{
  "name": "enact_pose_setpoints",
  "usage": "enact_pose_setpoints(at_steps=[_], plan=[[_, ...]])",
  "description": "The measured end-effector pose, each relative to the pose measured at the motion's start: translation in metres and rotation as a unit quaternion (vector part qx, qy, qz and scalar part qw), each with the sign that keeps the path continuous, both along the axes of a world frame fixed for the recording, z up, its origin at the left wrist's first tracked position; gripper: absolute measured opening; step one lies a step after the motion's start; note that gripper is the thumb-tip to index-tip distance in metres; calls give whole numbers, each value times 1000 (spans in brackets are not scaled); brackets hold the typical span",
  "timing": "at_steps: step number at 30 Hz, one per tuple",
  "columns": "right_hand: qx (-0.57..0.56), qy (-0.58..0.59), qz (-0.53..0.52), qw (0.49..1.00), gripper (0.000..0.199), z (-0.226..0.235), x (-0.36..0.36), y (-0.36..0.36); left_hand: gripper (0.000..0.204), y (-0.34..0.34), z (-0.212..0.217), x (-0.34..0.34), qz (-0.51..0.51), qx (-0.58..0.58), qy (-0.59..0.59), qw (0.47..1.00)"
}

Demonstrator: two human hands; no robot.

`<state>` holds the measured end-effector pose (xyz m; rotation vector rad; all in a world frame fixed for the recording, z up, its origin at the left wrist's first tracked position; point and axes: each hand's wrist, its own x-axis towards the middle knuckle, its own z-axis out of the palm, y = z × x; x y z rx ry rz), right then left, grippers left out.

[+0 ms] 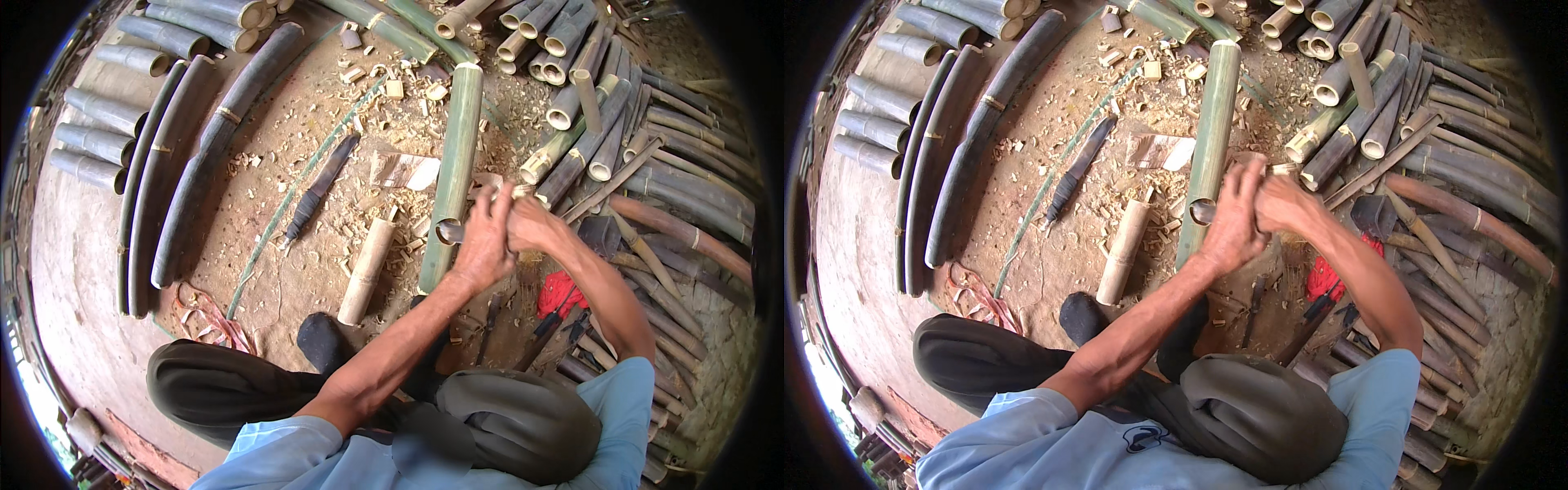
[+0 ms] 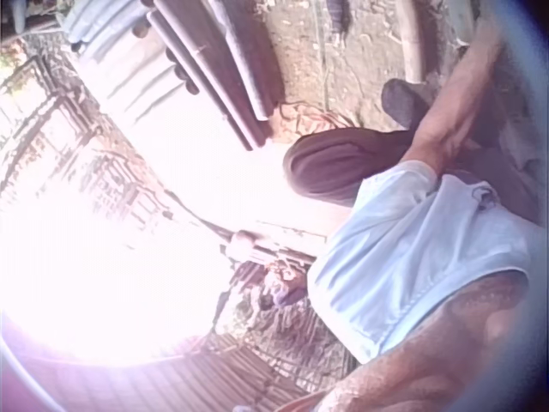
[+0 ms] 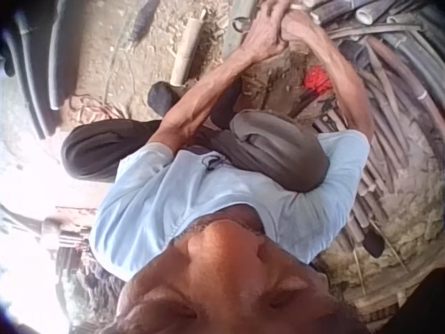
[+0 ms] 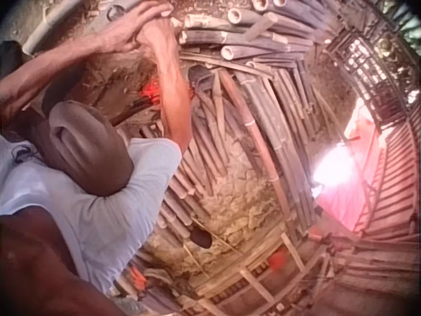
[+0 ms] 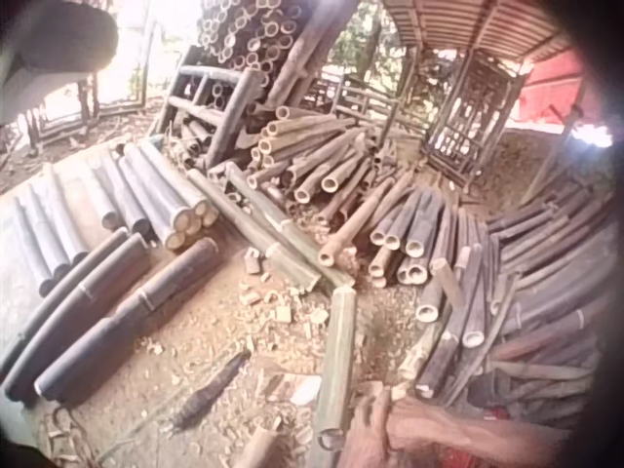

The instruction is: The person saws through a large piece of bamboo while sitting on the ground, then moves several other bamboo segments from a pile.

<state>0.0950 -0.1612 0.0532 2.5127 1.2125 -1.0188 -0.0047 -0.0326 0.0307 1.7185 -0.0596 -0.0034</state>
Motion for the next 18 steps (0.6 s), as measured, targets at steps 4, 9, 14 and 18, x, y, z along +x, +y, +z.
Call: enact_pose_setpoints(at_steps=[4, 9, 14, 18], plan=[[0, 94, -78, 993, 27, 3, -40, -20, 113, -5, 2, -18, -86, 22, 13, 996], [72, 239, -384, 889, 56, 18, -81, 9, 116, 20, 7, -20, -225, 34, 68, 971], [136, 267, -471, 830, 53, -2, -115, 24, 114, 32, -14, -15, -337, 72, 46, 938], [206, 263, -563, 756, 51, -40, -153, 17, 105, 45, 0, 4, -496, 131, 97, 853]])
